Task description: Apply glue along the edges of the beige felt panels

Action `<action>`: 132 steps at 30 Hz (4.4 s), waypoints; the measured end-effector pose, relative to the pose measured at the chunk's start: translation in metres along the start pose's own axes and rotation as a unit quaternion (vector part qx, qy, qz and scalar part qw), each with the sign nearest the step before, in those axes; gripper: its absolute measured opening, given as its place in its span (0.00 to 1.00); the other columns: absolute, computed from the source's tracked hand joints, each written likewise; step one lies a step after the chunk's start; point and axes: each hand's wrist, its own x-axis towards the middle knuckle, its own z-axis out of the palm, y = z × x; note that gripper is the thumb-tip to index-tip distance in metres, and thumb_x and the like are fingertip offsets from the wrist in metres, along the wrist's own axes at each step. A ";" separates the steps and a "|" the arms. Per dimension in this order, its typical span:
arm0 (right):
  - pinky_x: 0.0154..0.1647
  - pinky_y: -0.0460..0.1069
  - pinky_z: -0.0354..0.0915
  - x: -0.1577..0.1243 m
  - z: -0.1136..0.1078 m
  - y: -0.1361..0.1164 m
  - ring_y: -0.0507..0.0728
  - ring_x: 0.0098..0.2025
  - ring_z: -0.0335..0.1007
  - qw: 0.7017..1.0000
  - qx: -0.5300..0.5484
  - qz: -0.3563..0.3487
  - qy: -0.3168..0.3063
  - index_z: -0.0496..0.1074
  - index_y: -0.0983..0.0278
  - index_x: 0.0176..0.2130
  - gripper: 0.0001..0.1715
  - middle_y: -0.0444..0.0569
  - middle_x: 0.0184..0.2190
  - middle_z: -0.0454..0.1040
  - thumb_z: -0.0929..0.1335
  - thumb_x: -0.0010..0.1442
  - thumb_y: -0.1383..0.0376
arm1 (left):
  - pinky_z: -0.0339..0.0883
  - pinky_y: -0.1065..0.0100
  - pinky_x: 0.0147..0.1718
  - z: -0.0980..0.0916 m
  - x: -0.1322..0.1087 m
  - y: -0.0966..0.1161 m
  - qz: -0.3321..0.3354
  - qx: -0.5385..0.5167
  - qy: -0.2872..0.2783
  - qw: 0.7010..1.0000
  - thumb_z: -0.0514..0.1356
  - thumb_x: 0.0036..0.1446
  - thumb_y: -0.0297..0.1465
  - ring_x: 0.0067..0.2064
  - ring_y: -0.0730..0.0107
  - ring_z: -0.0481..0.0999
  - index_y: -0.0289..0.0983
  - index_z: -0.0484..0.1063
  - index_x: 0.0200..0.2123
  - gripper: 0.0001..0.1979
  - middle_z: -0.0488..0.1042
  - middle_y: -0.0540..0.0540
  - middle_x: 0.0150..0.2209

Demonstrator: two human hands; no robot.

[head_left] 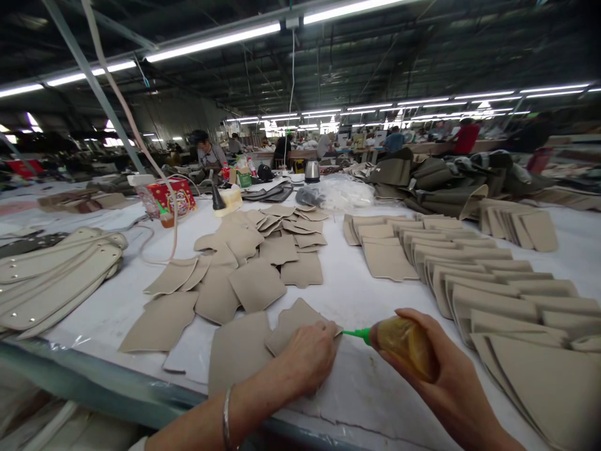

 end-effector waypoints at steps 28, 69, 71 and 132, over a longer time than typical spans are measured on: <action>0.37 0.48 0.65 -0.014 0.005 0.015 0.58 0.38 0.69 0.992 0.033 0.121 0.009 0.64 0.57 0.51 0.26 0.45 0.42 0.69 0.70 0.59 0.49 | 0.62 0.63 0.51 -0.004 -0.002 -0.009 0.024 -0.099 -0.002 0.995 0.46 0.60 0.27 0.49 0.61 0.72 0.41 0.70 0.50 0.19 0.75 0.46 0.47; 0.43 0.47 0.63 -0.049 0.012 -0.008 0.60 0.42 0.70 0.964 0.174 0.194 -0.041 0.63 0.58 0.51 0.27 0.45 0.44 0.70 0.69 0.58 0.50 | 0.60 0.62 0.57 0.004 -0.007 -0.016 0.029 -0.119 0.031 0.992 0.46 0.63 0.29 0.55 0.62 0.69 0.38 0.64 0.58 0.21 0.70 0.46 0.55; 0.44 0.47 0.62 -0.049 0.013 -0.007 0.59 0.43 0.69 0.958 0.194 0.203 -0.051 0.62 0.57 0.52 0.27 0.44 0.44 0.70 0.68 0.59 0.49 | 0.60 0.62 0.56 0.004 -0.007 -0.016 0.032 -0.117 0.027 0.992 0.45 0.63 0.30 0.55 0.62 0.69 0.39 0.64 0.57 0.21 0.69 0.46 0.56; 0.38 0.47 0.63 -0.034 0.012 0.009 0.58 0.38 0.68 0.967 0.150 0.206 -0.032 0.63 0.58 0.51 0.27 0.44 0.40 0.69 0.69 0.58 0.49 | 0.66 0.64 0.45 -0.001 0.004 -0.019 -0.012 -0.184 0.012 0.983 0.47 0.54 0.27 0.44 0.60 0.75 0.40 0.68 0.55 0.25 0.76 0.46 0.45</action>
